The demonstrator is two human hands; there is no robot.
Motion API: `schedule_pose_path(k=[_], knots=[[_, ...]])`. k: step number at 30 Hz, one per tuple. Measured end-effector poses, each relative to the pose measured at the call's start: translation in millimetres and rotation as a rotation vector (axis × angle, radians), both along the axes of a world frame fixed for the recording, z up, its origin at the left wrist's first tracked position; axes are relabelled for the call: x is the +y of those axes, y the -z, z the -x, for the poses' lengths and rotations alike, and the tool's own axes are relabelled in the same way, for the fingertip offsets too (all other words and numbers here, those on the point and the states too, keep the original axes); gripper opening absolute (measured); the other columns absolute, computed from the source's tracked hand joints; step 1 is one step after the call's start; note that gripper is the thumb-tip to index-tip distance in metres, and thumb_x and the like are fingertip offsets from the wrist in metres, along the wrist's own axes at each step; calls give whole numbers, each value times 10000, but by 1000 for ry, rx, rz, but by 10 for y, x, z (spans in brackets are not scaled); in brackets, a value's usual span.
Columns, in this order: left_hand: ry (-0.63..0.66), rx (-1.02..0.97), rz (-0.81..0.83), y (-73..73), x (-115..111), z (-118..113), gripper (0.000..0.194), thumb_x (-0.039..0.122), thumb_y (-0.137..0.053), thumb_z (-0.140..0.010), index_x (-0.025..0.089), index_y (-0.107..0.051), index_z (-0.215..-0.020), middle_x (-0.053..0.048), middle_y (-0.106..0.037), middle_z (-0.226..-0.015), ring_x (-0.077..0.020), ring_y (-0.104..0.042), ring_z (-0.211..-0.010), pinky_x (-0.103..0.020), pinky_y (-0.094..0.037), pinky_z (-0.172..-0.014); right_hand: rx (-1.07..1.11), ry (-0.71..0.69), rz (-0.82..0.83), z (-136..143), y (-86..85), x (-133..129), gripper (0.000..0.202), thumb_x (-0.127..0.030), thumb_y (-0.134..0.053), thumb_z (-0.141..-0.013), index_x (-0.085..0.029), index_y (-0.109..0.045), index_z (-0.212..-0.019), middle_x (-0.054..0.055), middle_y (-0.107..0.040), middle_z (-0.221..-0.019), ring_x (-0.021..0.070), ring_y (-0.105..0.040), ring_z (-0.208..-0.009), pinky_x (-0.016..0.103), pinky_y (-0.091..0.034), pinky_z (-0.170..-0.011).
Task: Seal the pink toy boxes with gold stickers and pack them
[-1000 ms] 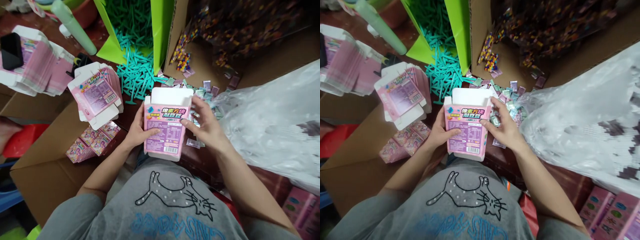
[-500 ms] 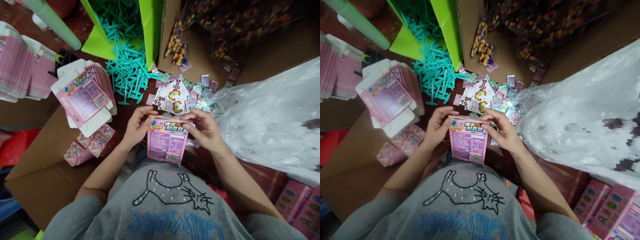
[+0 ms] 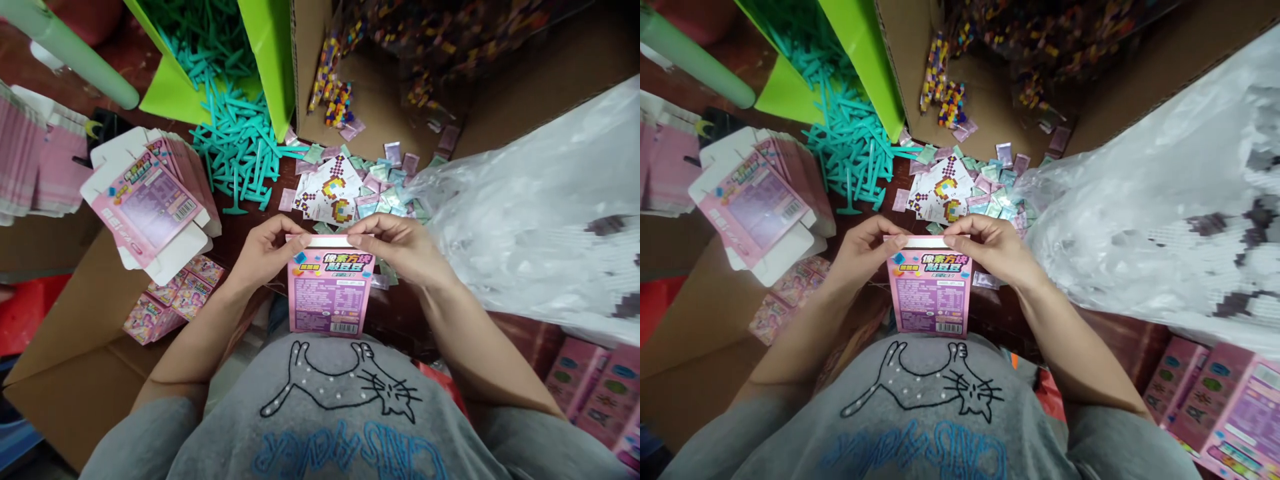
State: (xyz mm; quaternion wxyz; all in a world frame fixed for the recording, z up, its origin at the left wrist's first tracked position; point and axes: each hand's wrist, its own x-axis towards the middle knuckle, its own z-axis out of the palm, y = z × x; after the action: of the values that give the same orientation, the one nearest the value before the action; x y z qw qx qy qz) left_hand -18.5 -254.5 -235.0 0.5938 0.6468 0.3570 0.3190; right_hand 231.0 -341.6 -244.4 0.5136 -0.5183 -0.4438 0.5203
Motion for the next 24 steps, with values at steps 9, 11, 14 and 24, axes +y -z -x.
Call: schedule_pose_path(k=[9, 11, 14, 24], knots=[[63, 23, -276, 202, -196, 140, 283, 366, -884, -920, 234, -796, -1154, -103, -824, -1289, -251, -786, -1215, -435, -622, -1093, -441, -358, -197, -341, -58, -4, 257, -534, -720, -1034, -370, -877, -1154, 15, -797, -1363, 271, -745, -1301, 527, -592, -1165], [52, 9, -257, 227, -223, 148, 194, 363, -848, -954, 223, -805, -1079, -105, -837, -1258, -248, -803, -1187, -431, -639, -1067, -681, -267, -218, -354, -22, 318, 363, -598, -670, -1043, -317, -872, -1151, 65, -763, -1423, 335, -682, -1386, 602, -514, -1227], [5, 4, -218, 235, -203, 203, 208, 357, -873, -929, 211, -812, -1063, -112, -843, -1242, -243, -811, -1166, -410, -644, -1055, -1017, 69, -30, -318, 66, 995, 510, -616, -739, -979, -183, -808, -1240, 197, -707, -1436, 443, -576, -1442, 694, -419, -1243], [-673, -45, 110, 685, 41, 735, 468, 481, -976, -735, 170, -800, -1037, -124, -832, -1238, -261, -794, -1080, -419, -646, -987, -821, 100, 209, -572, 14, 1711, 282, -427, -863, -877, -175, -750, -816, 41, -749, -829, 204, -696, -797, 312, -536, -763]])
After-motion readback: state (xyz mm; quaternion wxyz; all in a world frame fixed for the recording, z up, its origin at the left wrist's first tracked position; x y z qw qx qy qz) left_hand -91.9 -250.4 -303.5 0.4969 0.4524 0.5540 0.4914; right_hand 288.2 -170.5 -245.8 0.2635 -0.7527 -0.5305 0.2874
